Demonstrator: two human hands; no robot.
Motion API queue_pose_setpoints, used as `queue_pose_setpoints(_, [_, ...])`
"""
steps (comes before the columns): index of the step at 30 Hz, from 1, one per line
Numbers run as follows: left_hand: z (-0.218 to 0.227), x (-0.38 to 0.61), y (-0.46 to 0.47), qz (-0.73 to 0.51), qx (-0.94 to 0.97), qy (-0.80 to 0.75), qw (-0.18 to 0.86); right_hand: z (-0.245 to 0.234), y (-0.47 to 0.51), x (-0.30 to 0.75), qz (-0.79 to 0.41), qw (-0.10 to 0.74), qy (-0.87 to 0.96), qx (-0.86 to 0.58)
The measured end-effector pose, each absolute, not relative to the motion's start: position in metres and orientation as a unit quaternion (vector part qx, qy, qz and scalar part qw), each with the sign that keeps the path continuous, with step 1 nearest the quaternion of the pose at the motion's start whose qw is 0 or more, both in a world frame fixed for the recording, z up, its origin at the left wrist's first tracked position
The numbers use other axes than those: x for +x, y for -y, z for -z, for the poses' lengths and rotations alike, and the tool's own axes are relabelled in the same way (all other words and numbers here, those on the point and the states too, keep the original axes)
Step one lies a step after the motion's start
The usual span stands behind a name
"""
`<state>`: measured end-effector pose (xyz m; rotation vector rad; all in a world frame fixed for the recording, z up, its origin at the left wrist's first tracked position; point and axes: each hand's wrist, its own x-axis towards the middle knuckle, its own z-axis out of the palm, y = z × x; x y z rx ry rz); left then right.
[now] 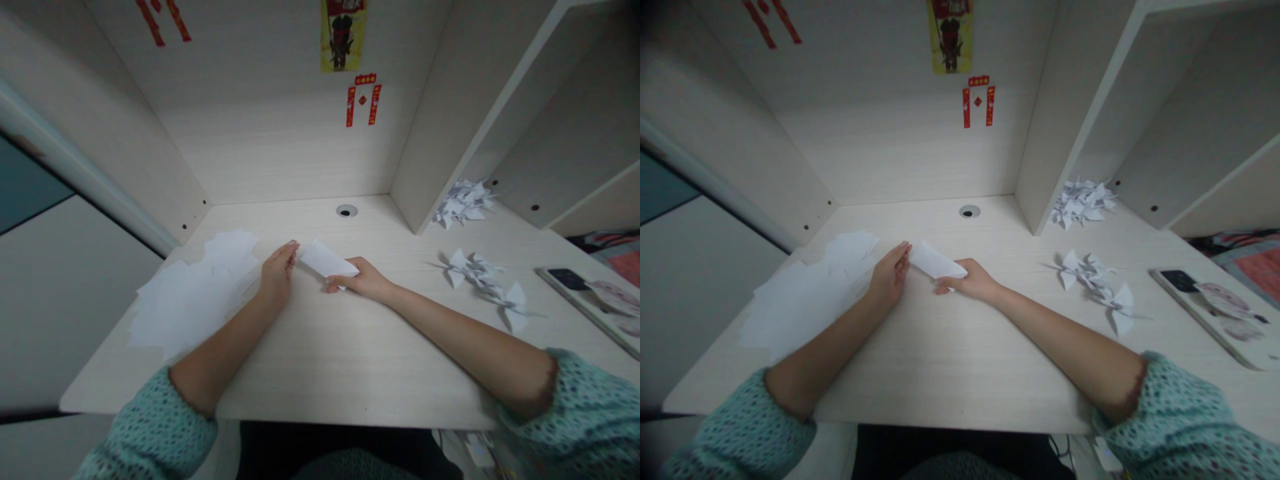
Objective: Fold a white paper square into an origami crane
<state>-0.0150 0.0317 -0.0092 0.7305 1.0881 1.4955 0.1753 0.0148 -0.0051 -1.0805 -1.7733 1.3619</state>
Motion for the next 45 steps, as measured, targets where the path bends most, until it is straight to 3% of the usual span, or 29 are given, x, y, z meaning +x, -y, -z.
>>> queue_pose_setpoints(17, [0.018, -0.008, -0.021, -0.492, 0.58, -0.448, 0.469, 0.013, -0.017, 0.17, -0.545, 0.378, 0.631, -0.403])
queue_pose_setpoints(40, [0.02, -0.007, -0.019, -0.47, 0.611, -0.446, 0.455, 0.014, -0.017, 0.168, -0.549, 0.395, 0.606, -0.419])
queue_pose_setpoints(45, [0.018, -0.006, -0.019, -0.472, 0.602, -0.463, 0.447, 0.02, -0.02, 0.169, -0.592, 0.424, 0.583, -0.361])
